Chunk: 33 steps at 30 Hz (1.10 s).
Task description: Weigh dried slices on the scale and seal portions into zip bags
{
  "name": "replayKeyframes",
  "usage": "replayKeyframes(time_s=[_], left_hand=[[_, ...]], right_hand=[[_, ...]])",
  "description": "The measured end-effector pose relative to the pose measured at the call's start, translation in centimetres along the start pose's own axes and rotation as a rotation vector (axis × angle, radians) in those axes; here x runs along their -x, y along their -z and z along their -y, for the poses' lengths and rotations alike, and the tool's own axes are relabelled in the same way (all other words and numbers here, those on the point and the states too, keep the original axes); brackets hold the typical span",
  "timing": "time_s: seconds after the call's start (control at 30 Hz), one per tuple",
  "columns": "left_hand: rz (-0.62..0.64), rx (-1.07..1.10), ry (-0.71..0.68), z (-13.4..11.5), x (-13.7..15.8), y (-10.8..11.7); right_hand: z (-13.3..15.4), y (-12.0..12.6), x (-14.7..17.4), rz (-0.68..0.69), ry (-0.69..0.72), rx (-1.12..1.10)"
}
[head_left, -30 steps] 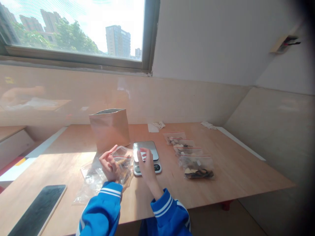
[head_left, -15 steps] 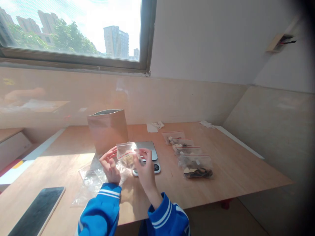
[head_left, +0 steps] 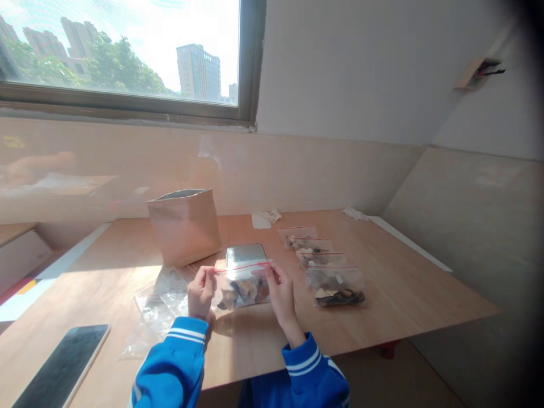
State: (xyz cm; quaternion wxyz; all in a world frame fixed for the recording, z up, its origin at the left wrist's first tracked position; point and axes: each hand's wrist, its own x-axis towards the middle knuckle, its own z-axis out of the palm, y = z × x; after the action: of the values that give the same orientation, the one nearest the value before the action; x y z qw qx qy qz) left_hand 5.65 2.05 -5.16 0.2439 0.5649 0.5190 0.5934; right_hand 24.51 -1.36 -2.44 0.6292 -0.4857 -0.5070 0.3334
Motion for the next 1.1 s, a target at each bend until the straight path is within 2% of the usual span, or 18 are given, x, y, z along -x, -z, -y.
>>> replayKeyframes(time_s=[0.1,0.23,0.4,0.6,0.77,0.93,1.1], left_hand=[[0.067,-0.037,0.013,0.2,0.1,-0.2],[0.234,-0.097,-0.079,0.0,0.0,-0.1],[0.355,-0.163,-0.17,-0.7,-0.1,0.4],[0.436,-0.243,-0.153,-2.1,0.1,0.9],[0.332,-0.07,-0.116,-2.5,0.9,0.2],[0.2,0.172,0.145,-1.6,1.9,-0.2],[0.14,0.237,0.27,-1.8,2.1,0.0]], right_hand=[[-1.8,0.8,0.5,-0.021,-0.066,-0.023],[-3.7,1.6,1.3,-0.093,-0.101,-0.004],[-4.6,2.0,1.6,-0.154,-0.008,0.232],[-4.7,1.8,1.6,-0.176,0.082,0.352],[-4.4,1.8,1.6,-0.165,0.141,0.373],[-4.4,1.6,1.6,-0.164,0.11,0.366],[-4.6,1.6,1.7,-0.169,0.101,0.383]])
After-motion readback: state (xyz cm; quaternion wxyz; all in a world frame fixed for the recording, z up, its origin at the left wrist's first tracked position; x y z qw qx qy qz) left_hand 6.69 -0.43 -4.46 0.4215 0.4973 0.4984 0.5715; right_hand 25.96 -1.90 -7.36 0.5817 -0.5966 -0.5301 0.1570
